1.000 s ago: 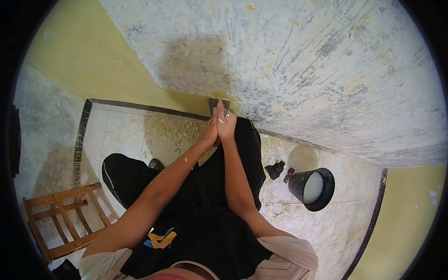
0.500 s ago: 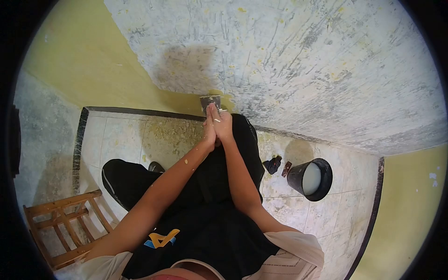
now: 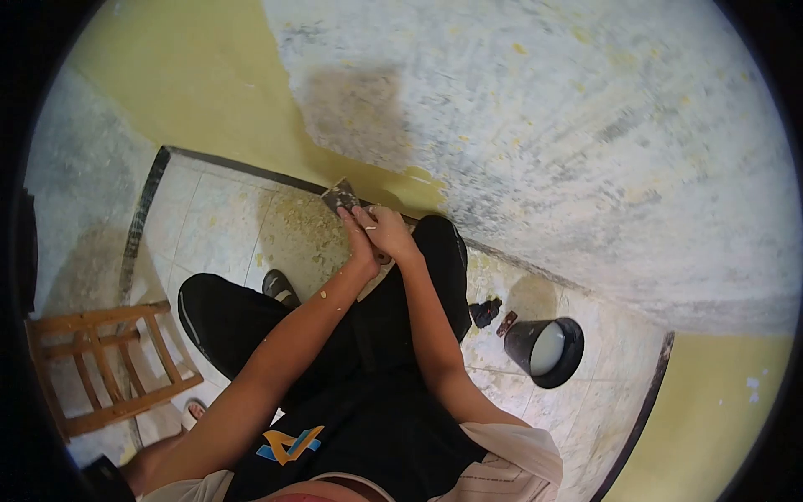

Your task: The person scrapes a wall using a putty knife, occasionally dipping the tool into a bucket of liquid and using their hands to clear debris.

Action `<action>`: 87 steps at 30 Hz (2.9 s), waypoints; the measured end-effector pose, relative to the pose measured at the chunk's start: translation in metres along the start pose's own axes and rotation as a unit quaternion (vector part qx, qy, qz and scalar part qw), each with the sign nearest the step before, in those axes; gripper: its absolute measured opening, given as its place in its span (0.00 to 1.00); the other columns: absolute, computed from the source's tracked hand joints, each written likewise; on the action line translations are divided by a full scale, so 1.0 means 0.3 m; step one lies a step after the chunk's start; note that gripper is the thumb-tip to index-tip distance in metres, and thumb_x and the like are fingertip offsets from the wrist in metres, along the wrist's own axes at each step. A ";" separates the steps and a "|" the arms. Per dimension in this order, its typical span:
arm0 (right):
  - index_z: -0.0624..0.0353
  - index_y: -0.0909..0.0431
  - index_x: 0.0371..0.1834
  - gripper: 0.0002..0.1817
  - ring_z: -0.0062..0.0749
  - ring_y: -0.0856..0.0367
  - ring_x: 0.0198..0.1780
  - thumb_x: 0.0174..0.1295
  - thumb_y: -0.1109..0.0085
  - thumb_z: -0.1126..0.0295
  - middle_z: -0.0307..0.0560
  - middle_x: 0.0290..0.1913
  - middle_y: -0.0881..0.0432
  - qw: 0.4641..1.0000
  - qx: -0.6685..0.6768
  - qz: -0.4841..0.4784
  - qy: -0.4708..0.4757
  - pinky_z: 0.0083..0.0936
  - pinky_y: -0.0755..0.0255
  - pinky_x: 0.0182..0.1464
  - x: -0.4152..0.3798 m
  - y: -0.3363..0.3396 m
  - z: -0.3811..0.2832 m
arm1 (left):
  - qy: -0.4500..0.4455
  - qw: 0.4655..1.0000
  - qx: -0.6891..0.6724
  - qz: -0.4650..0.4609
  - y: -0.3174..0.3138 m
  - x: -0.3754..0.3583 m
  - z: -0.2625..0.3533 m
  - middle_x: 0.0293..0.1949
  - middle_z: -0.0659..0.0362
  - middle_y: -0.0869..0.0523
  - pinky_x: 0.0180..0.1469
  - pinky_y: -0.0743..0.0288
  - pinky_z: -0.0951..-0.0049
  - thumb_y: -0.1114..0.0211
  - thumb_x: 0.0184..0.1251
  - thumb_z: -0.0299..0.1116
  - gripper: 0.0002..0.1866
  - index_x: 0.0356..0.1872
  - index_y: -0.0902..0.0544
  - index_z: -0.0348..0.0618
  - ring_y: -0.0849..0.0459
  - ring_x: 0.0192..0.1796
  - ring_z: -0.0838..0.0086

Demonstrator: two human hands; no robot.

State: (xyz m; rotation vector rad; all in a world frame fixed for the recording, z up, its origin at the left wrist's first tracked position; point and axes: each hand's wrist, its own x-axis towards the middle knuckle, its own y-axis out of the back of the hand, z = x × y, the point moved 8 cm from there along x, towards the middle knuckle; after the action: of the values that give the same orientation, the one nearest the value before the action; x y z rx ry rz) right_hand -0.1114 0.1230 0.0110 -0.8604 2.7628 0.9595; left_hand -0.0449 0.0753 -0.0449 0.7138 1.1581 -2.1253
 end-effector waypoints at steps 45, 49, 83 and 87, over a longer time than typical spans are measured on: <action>0.58 0.29 0.43 0.13 0.23 0.17 0.35 0.83 0.48 0.60 0.36 0.36 0.24 0.790 0.555 0.255 -0.050 0.24 0.23 0.37 -0.042 -0.045 0.084 | -0.111 0.879 0.460 -0.046 0.027 0.090 0.066 0.21 0.54 0.18 0.32 0.30 0.64 0.43 0.79 0.62 0.36 0.31 0.16 0.31 0.20 0.26 0.71; 0.57 0.30 0.42 0.13 0.20 0.20 0.35 0.82 0.47 0.60 0.35 0.37 0.24 0.763 0.578 0.287 -0.045 0.23 0.23 0.37 -0.032 -0.046 0.115 | -0.133 0.856 0.497 -0.057 -0.024 0.091 0.087 0.21 0.52 0.18 0.34 0.28 0.63 0.43 0.79 0.64 0.36 0.34 0.16 0.31 0.19 0.27 0.69; 0.59 0.30 0.38 0.15 0.17 0.25 0.33 0.84 0.50 0.61 0.35 0.33 0.23 0.830 0.487 0.271 -0.023 0.22 0.26 0.35 0.012 -0.027 0.150 | -0.169 0.878 0.445 -0.052 -0.040 0.122 0.066 0.21 0.56 0.17 0.29 0.30 0.66 0.40 0.80 0.57 0.32 0.31 0.16 0.32 0.23 0.26 0.77; 0.59 0.30 0.38 0.16 0.17 0.25 0.33 0.84 0.50 0.60 0.35 0.34 0.23 0.833 0.489 0.258 -0.022 0.22 0.26 0.35 0.021 -0.038 0.131 | -0.140 0.889 0.434 -0.037 0.011 0.162 0.045 0.25 0.58 0.16 0.33 0.28 0.68 0.42 0.81 0.57 0.31 0.36 0.16 0.33 0.21 0.30 0.77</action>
State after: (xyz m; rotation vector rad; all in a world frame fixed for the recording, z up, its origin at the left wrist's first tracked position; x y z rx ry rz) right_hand -0.1143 0.1361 -0.0282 0.0846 2.8688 -0.4771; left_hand -0.0773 0.0499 -0.0744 0.6861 0.0232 -2.6834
